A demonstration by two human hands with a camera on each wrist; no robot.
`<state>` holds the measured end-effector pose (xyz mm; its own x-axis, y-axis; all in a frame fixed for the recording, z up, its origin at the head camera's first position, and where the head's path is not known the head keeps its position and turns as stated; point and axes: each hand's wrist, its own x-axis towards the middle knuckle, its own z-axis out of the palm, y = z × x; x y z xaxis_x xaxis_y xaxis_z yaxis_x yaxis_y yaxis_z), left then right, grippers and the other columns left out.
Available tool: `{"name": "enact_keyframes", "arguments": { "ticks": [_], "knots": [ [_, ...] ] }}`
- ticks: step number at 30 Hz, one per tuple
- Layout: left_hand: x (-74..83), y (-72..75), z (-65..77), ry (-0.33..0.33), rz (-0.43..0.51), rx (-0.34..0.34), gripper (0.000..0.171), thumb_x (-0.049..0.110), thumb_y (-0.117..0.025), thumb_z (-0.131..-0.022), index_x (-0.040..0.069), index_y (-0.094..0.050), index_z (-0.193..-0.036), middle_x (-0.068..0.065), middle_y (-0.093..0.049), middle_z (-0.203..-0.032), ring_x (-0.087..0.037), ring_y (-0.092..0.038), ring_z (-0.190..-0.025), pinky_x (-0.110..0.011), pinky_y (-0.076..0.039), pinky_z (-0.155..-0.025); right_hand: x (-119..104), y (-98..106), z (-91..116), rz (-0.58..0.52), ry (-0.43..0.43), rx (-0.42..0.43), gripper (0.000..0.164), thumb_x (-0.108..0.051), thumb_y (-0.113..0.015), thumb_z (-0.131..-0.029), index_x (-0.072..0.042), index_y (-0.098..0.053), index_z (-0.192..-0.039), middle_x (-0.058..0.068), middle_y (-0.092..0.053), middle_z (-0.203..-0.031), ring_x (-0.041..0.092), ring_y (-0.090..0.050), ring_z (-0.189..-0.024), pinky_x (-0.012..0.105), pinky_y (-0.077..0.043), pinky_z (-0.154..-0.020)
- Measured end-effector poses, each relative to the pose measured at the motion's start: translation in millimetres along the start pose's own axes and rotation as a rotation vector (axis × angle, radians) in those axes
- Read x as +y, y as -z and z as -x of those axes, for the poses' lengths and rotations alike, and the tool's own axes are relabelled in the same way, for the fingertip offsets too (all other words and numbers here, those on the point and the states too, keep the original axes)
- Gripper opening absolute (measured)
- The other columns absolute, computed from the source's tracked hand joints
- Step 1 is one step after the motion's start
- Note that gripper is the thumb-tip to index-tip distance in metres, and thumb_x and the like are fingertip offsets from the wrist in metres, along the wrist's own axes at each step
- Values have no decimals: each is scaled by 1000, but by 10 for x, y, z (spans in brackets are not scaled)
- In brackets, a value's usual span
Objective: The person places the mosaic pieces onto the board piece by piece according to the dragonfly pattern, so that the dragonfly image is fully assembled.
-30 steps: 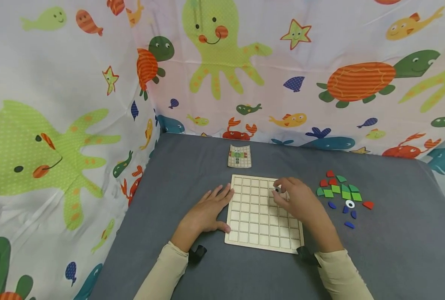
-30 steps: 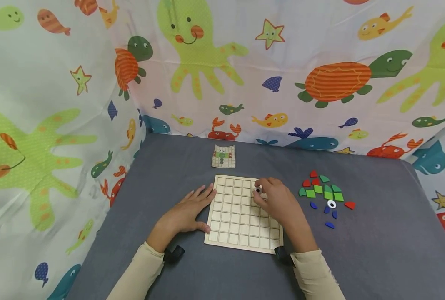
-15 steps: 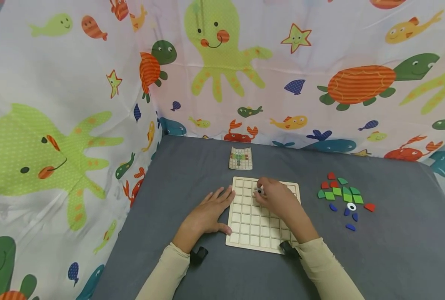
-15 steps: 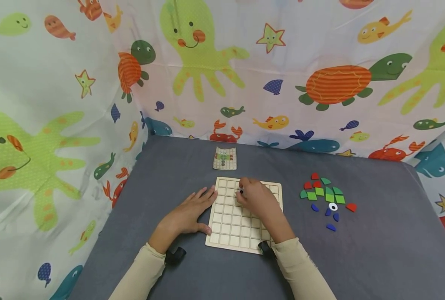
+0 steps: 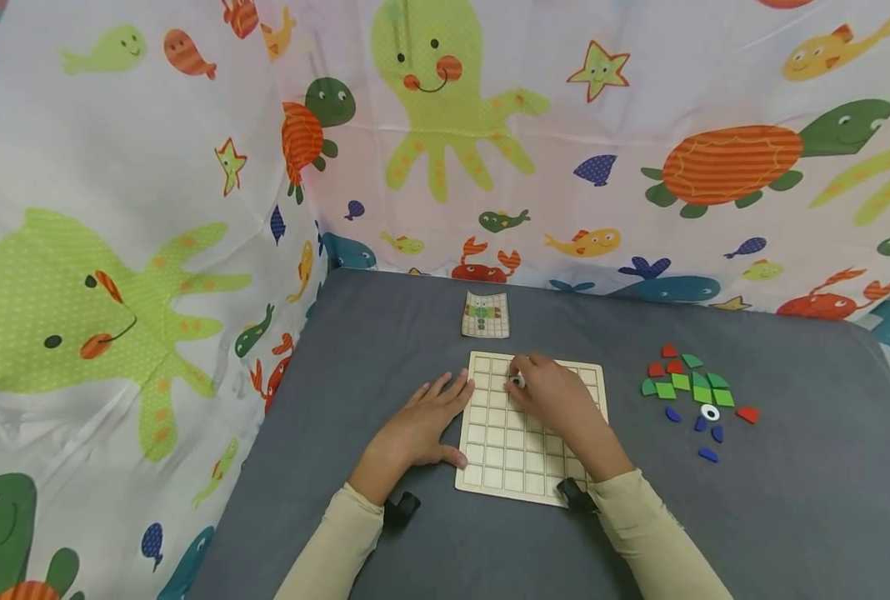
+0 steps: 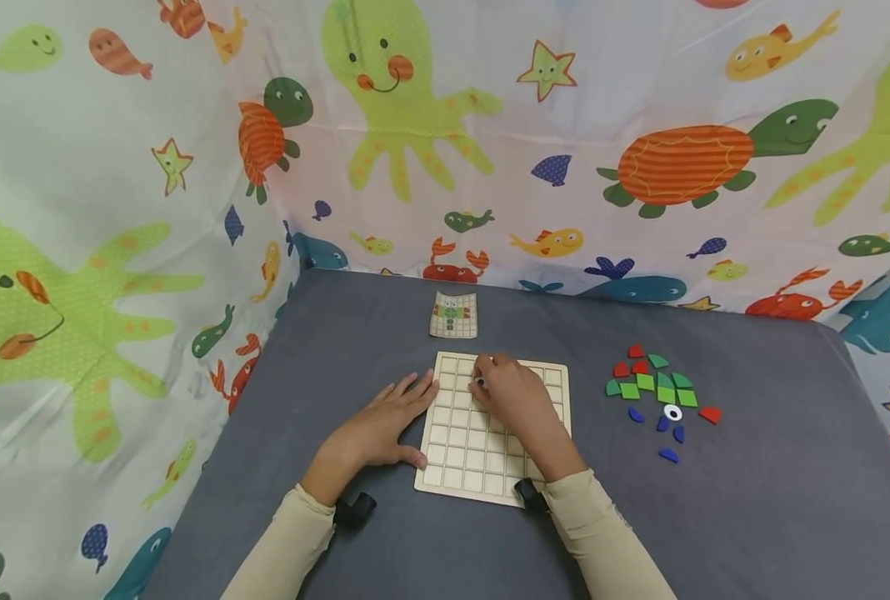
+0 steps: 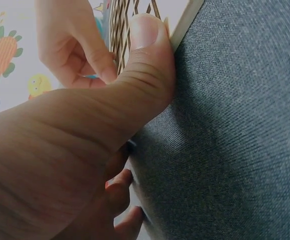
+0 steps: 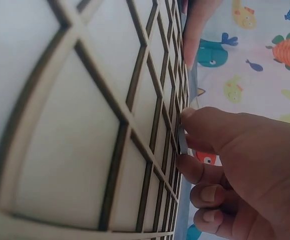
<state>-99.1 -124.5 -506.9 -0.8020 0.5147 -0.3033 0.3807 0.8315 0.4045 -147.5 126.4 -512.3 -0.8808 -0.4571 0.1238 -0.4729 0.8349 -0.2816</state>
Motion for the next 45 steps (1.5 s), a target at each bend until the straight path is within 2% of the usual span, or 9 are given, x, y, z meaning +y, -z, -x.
{"name": "enact_keyframes", "arguments": {
  "ticks": [8,17,24,31,35,39,45],
  "knots": [
    [6,-12,-16,-10,4,-7,122,53,-85,-79,18,-15,-172,-2,-7,-179,-29,-7,-165,-53,-13,-131,5,47,69,-40,-59,-99,33,-31,-78,-100,-7,-72,-121,6,-67,-102,18,-69,-84,37,-59,-69],
    [0,-1,-5,-10,21,-5,120,50,-86,-79,17,-16,-172,-2,-7,-179,-30,-6,-165,-53,-11,-132,3,53,92,-75,-28,-64,28,-18,-81,-97,-4,-73,-119,8,-68,-105,21,-70,-88,36,-59,-70],
    [7,-10,-8,-16,30,-8,121,51,-86,-79,17,-15,-172,-2,-6,-178,-29,-5,-165,-53,-11,-131,9,66,90,-73,-63,-95,27,-24,-79,-99,-6,-75,-118,6,-67,-102,19,-69,-86,38,-60,-73],
    [10,-1,-22,-10,27,-3,122,51,-86,-78,18,-15,-172,-1,-6,-178,-28,-5,-165,-53,-12,-131,47,166,187,-113,-112,-93,36,-32,-75,-102,-7,-72,-127,7,-67,-104,21,-70,-88,41,-60,-70],
    [14,7,-4,-9,34,-5,122,51,-87,-79,17,-15,-172,-1,-6,-178,-28,-5,-165,-53,-11,-131,151,266,343,-137,-142,-72,34,-31,-73,-103,-8,-72,-128,8,-69,-105,20,-69,-82,40,-58,-64],
    [13,18,9,-9,36,7,121,49,-87,-79,16,-16,-172,-2,-7,-178,-29,-6,-165,-54,-11,-131,344,379,487,-124,-141,-19,28,-23,-73,-103,-7,-72,-126,8,-69,-105,17,-66,-74,36,-55,-59],
    [19,30,13,-20,40,11,121,48,-87,-79,15,-17,-171,-4,-8,-178,-31,-7,-165,-55,-12,-131,708,578,747,-91,-174,53,22,-10,-71,-102,-5,-73,-124,12,-68,-107,21,-64,-76,39,-55,-62]
  ]
}}
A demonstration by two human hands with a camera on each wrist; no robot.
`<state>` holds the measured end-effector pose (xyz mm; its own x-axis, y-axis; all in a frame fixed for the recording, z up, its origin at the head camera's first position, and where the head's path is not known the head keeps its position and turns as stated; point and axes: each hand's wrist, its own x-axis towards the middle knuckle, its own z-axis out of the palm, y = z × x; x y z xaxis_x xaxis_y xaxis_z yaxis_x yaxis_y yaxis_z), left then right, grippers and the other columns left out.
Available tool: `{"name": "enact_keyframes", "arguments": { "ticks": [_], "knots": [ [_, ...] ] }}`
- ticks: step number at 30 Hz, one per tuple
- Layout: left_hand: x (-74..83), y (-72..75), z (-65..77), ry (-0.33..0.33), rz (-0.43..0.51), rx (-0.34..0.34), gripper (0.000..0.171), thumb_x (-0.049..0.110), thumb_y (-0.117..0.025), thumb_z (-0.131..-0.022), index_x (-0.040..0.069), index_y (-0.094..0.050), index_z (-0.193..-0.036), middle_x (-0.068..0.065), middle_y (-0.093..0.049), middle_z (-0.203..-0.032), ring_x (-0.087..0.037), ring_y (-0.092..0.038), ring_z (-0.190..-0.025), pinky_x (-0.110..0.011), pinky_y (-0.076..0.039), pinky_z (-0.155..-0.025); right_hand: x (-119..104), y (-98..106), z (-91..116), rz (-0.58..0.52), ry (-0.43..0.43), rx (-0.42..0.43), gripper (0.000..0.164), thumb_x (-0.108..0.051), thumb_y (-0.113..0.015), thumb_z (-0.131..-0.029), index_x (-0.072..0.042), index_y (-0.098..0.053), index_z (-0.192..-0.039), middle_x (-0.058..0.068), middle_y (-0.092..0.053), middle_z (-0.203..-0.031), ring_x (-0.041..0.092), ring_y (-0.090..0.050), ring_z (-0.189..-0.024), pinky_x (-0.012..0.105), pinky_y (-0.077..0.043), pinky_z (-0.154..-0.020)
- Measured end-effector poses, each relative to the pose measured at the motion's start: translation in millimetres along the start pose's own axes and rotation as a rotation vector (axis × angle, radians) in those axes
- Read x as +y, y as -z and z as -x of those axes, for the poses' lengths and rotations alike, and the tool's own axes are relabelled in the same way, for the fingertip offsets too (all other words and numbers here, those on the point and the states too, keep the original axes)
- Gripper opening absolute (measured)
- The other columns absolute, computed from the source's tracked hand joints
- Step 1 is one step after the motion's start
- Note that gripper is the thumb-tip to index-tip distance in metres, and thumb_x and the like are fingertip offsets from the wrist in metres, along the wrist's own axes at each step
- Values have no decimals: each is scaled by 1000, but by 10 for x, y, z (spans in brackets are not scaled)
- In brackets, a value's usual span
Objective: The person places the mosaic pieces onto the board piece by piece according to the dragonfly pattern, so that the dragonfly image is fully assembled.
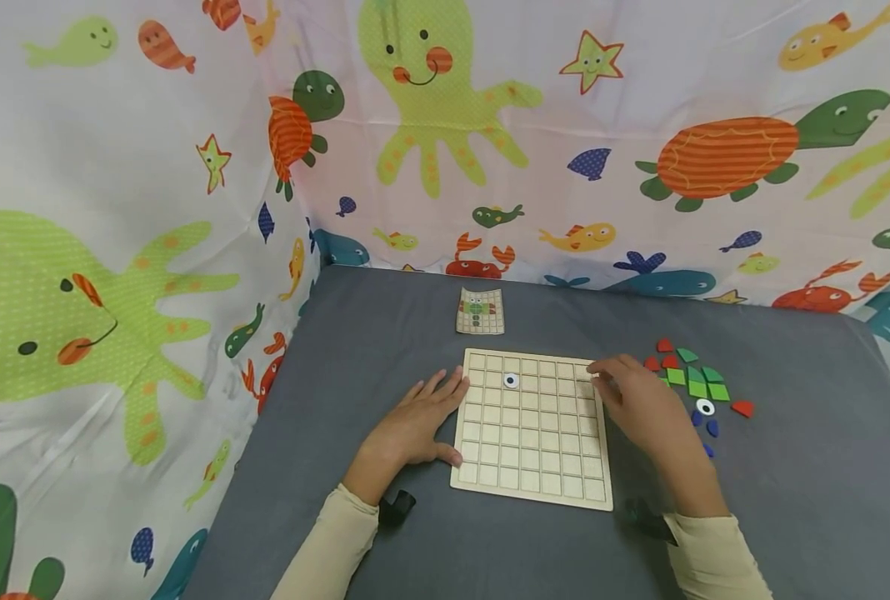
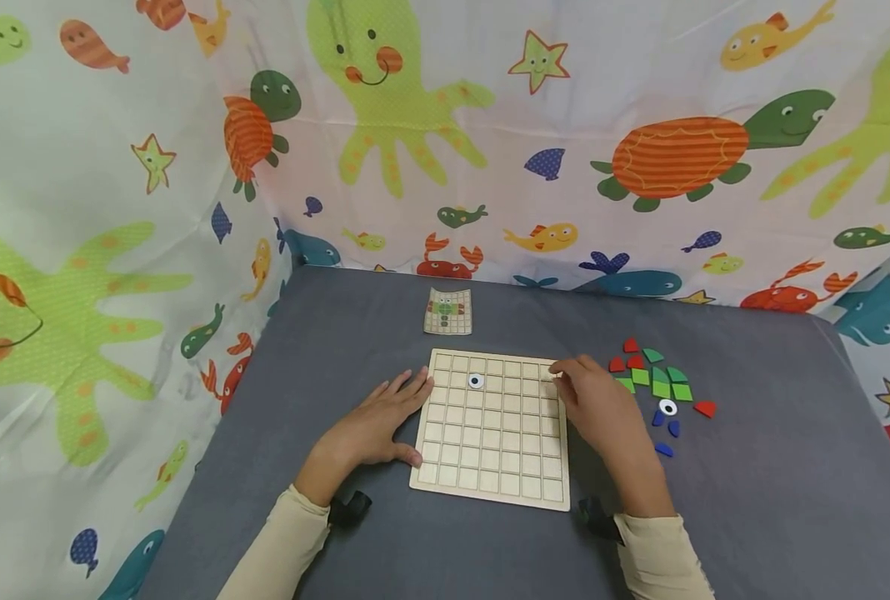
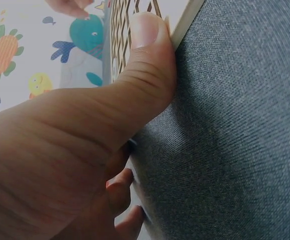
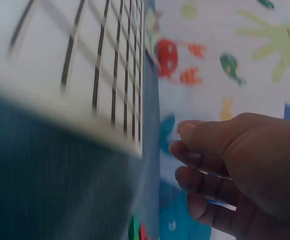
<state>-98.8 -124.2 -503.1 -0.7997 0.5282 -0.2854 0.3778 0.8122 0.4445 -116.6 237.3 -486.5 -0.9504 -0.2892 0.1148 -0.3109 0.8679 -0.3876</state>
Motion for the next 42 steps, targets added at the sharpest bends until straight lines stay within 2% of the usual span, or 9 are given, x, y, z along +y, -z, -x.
{"name": "enact_keyframes", "arguments": {
  "ticks": [7,12,18,22,28,35,42],
  "knots": [
    [8,8,4,-3,-5,-6,121,49,-87,-79,15,-16,-171,-4,-7,-178,-30,-6,-165,-55,-12,-131,455,258,249,31,-34,66,25,-3,-71,-100,-6,-73,-124,10,-67,-103,24,-62,-80,45,-55,-65],
    [2,11,8,3,-6,-2,121,49,-87,-79,14,-16,-171,-4,-8,-178,-30,-6,-165,-55,-12,-131,765,386,444,63,-46,96,26,4,-73,-95,-3,-74,-120,13,-66,-99,30,-61,-81,53,-54,-68],
    [-10,-1,24,8,-5,-10,121,49,-87,-79,14,-16,-171,-4,-8,-178,-31,-6,-165,-55,-12,-131,1052,430,625,93,-85,25,25,8,-69,-95,2,-72,-119,21,-65,-105,44,-63,-98,67,-52,-82],
    [-16,-12,35,12,-2,-9,121,49,-87,-79,15,-16,-171,-3,-8,-178,-30,-6,-165,-54,-12,-131,1144,438,685,121,-104,-32,26,6,-68,-97,-2,-73,-122,22,-66,-112,47,-61,-104,71,-51,-86],
    [-20,-25,33,5,-9,-2,121,50,-86,-79,15,-17,-171,-3,-8,-178,-30,-7,-165,-54,-12,-131,1251,396,756,184,-82,-77,32,4,-70,-96,-9,-75,-124,23,-65,-114,48,-64,-102,72,-53,-82],
    [-1,-18,33,-1,-10,0,121,51,-86,-79,15,-17,-171,-3,-8,-178,-30,-7,-165,-54,-11,-131,1325,356,789,193,-77,-62,33,2,-72,-95,-12,-74,-125,19,-66,-111,45,-67,-98,71,-54,-79],
    [-2,-15,21,-8,-18,8,121,52,-86,-79,15,-17,-171,-4,-8,-178,-30,-8,-164,-55,-13,-131,1344,359,711,157,-74,-38,28,-1,-75,-95,-6,-73,-122,19,-68,-111,45,-66,-104,71,-52,-84]
  ]
}}
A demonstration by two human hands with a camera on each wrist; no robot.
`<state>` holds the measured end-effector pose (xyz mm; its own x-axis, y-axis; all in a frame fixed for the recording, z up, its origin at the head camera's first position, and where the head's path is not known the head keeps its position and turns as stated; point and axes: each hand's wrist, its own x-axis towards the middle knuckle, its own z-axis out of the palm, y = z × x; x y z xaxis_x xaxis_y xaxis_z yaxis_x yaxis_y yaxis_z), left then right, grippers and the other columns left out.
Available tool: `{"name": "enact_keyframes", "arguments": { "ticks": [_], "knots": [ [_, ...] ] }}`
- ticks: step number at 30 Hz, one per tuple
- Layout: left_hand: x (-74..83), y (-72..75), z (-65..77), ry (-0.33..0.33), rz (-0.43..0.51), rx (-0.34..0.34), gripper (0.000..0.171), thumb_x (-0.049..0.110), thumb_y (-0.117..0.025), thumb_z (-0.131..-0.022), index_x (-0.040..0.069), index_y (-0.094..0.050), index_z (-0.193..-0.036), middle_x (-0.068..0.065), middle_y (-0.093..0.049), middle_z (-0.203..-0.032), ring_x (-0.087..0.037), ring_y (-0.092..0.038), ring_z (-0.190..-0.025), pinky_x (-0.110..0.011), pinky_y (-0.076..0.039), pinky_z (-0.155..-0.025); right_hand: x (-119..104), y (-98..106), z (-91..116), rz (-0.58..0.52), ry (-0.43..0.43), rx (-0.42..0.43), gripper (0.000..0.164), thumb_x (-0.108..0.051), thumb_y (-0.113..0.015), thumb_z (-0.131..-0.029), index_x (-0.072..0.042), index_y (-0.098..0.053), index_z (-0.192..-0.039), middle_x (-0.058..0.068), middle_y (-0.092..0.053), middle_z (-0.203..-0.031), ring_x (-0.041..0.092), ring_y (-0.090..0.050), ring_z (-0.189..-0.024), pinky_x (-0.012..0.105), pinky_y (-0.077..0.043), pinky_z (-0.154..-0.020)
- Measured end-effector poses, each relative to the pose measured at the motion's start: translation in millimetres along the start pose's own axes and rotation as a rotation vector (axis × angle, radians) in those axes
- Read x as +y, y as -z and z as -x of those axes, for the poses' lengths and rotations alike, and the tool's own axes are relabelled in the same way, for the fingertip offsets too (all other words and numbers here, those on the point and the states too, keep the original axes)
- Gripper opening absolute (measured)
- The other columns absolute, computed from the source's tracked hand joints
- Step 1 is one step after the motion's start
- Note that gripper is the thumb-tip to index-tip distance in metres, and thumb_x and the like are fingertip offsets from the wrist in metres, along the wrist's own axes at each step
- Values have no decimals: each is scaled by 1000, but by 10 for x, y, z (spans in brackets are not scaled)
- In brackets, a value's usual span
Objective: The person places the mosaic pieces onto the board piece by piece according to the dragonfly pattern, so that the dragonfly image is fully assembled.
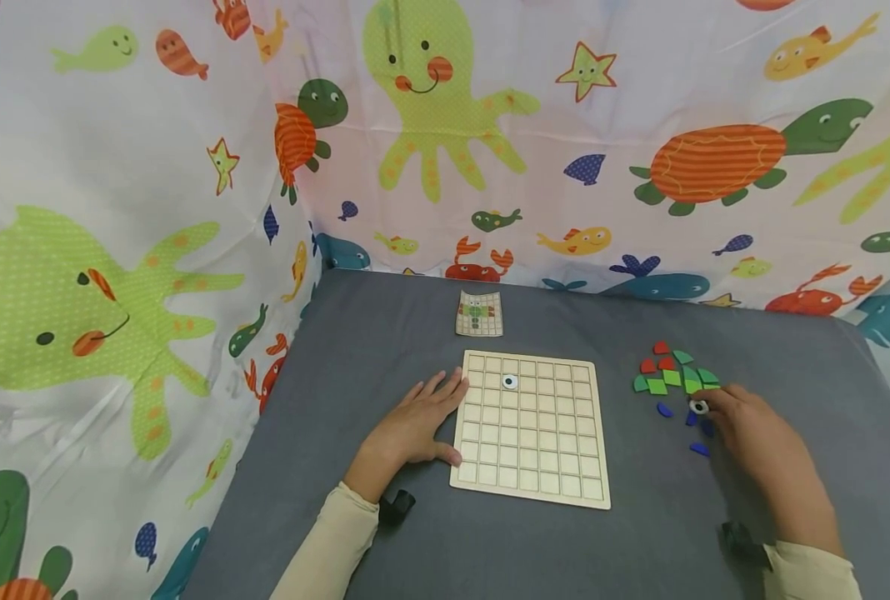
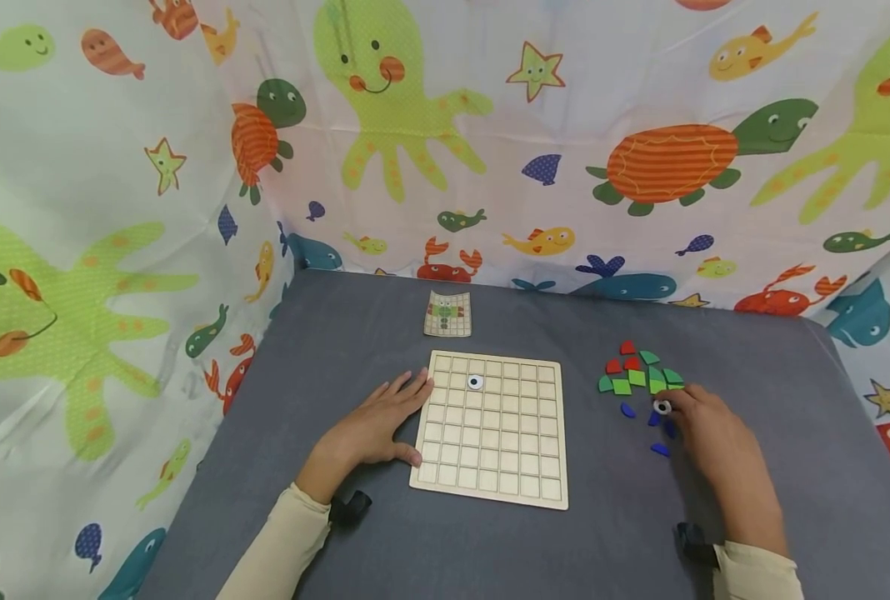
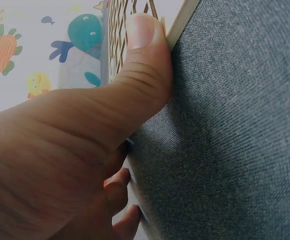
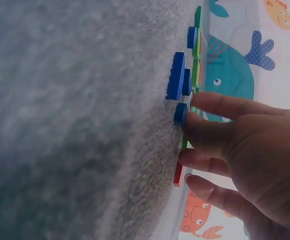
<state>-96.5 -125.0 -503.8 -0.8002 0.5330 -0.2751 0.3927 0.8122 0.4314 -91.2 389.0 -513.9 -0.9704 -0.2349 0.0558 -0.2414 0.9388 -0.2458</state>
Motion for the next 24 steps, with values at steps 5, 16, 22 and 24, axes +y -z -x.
{"name": "enact_keyframes", "arguments": {
  "ticks": [5,16,22,24],
  "knots": [
    [-15,-19,2,6,4,-14,122,52,-86,-79,15,-16,-171,-3,-7,-178,-30,-7,-165,-54,-12,-131,-10,-23,-69,-27,-41,-54,28,-11,-77,-96,2,-71,-121,18,-66,-105,42,-67,-97,67,-53,-82],
    [-29,-15,-9,3,6,-14,121,51,-86,-79,15,-16,-172,-4,-7,-178,-30,-6,-165,-54,-11,-131,-23,-16,-216,-73,-140,-165,43,-34,-78,-92,4,-69,-111,17,-62,-100,31,-63,-88,57,-54,-75],
    [-38,-23,-18,8,5,-18,122,53,-85,-79,18,-13,-172,-1,-4,-178,-28,-4,-165,-53,-10,-132,-113,15,-256,-99,-140,-186,47,-36,-79,-91,4,-67,-112,17,-66,-101,30,-63,-88,55,-54,-75],
    [-37,-16,-18,5,6,-15,122,52,-85,-80,17,-13,-172,-1,-4,-178,-28,-4,-165,-53,-9,-132,-180,30,-282,-100,-120,-171,48,-36,-80,-91,4,-67,-113,17,-67,-101,29,-63,-88,54,-55,-76]
  ]
}}
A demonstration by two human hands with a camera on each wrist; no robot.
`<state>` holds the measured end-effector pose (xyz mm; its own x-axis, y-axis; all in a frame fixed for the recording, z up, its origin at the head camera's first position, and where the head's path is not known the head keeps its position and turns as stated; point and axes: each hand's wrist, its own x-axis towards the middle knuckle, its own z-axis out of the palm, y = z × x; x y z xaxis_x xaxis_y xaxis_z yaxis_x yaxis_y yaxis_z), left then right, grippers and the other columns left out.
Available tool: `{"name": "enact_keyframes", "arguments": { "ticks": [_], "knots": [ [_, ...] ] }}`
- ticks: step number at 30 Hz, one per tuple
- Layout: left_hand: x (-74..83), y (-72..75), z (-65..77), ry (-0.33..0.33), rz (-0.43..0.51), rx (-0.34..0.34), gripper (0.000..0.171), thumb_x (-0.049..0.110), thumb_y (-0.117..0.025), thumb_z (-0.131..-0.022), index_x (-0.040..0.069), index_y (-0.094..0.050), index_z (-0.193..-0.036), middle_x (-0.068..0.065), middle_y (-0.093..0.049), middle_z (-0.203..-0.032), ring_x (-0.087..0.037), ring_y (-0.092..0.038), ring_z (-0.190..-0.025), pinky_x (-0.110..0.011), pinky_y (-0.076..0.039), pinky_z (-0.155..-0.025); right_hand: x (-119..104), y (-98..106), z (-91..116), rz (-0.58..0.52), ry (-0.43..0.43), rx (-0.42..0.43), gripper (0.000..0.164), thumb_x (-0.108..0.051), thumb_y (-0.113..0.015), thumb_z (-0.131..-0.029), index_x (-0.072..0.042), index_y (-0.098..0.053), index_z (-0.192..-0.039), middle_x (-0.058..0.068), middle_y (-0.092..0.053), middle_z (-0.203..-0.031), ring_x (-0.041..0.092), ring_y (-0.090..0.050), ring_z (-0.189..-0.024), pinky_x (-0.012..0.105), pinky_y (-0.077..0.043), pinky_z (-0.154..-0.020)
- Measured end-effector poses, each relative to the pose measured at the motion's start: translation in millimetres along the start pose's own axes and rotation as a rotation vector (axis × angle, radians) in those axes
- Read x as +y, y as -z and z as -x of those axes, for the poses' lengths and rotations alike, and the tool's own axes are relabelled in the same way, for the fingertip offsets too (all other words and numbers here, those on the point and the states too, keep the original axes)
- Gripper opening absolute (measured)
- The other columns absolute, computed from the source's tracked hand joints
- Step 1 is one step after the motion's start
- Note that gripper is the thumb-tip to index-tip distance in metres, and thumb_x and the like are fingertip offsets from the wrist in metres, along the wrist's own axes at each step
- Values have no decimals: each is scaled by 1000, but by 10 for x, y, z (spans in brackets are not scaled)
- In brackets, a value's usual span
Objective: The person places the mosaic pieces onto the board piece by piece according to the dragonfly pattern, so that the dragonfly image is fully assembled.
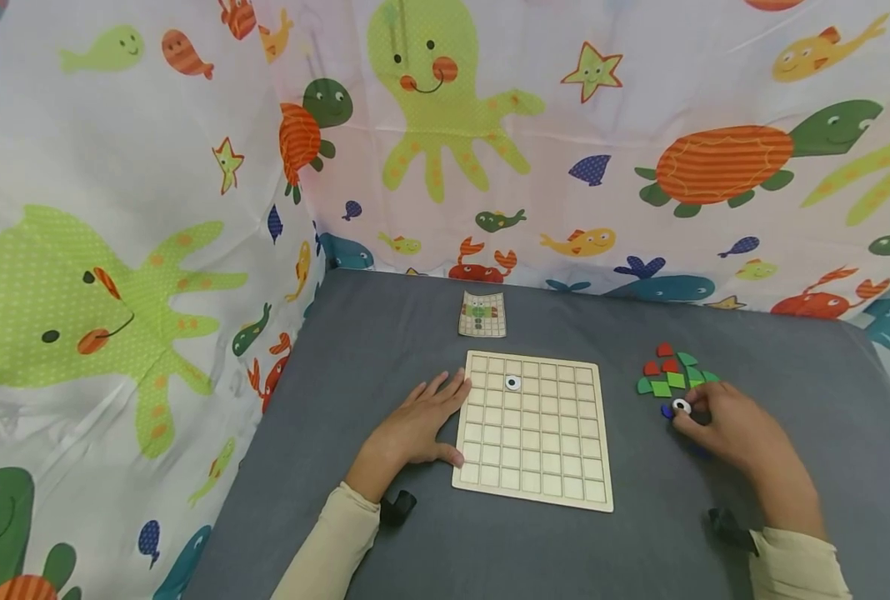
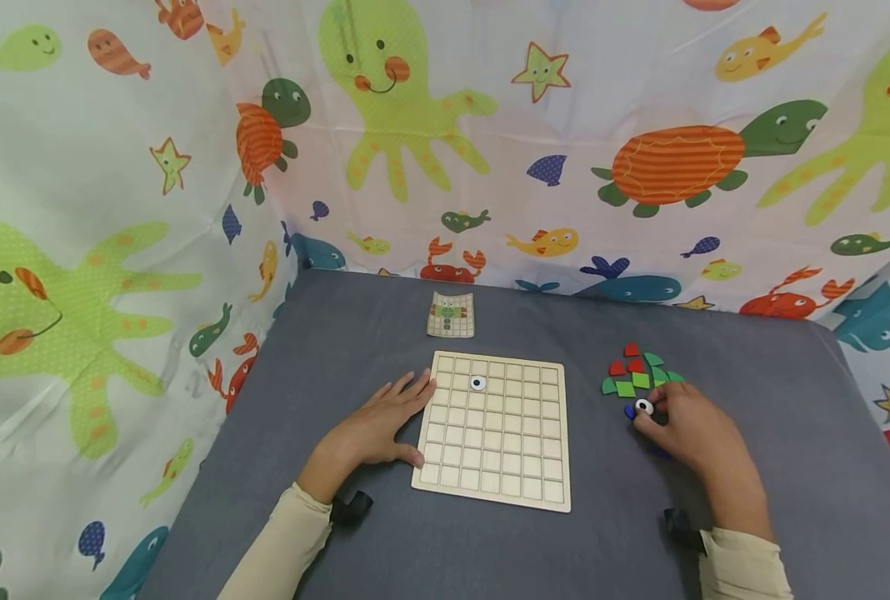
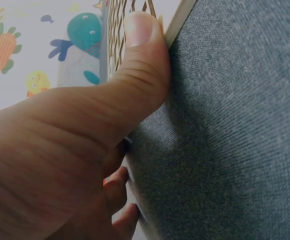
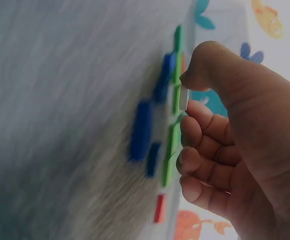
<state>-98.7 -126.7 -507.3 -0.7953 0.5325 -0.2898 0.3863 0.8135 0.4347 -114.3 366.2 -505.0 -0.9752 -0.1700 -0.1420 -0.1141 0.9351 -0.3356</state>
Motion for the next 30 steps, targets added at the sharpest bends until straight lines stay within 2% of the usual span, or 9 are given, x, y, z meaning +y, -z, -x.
{"name": "enact_keyframes", "arguments": {
  "ticks": [5,13,20,26,30],
  "knots": [
    [12,23,0,-2,3,9,121,51,-86,-80,16,-15,-172,-3,-7,-178,-29,-5,-165,-53,-10,-132,-246,25,-74,-3,80,49,44,-35,-79,-92,3,-68,-110,14,-68,-97,25,-62,-84,49,-55,-74],
    [26,16,10,8,-1,-7,122,52,-85,-80,17,-13,-172,-1,-5,-178,-28,-4,-165,-52,-10,-132,-684,-53,-210,-99,160,65,29,-23,-77,-91,-1,-67,-107,10,-67,-96,19,-59,-78,34,-50,-62],
    [31,43,7,-1,3,4,121,50,-86,-80,15,-15,-172,-4,-7,-178,-30,-6,-165,-53,-11,-131,-1042,-144,-369,-85,218,49,31,-30,-75,-96,-4,-67,-111,11,-64,-102,20,-61,-85,41,-54,-73],
    [31,37,5,-7,-1,-1,121,50,-86,-80,16,-15,-172,-3,-7,-178,-30,-6,-165,-54,-11,-131,-1334,-227,-478,-118,251,-1,29,-30,-74,-97,-7,-67,-113,7,-62,-104,16,-55,-79,34,-48,-65],
    [23,24,0,-5,-1,0,121,51,-86,-80,16,-15,-172,-3,-7,-178,-29,-6,-165,-53,-11,-131,-1518,-295,-550,-95,268,-26,28,-32,-73,-98,-10,-66,-113,6,-62,-105,16,-56,-80,35,-49,-66]
  ]
}}
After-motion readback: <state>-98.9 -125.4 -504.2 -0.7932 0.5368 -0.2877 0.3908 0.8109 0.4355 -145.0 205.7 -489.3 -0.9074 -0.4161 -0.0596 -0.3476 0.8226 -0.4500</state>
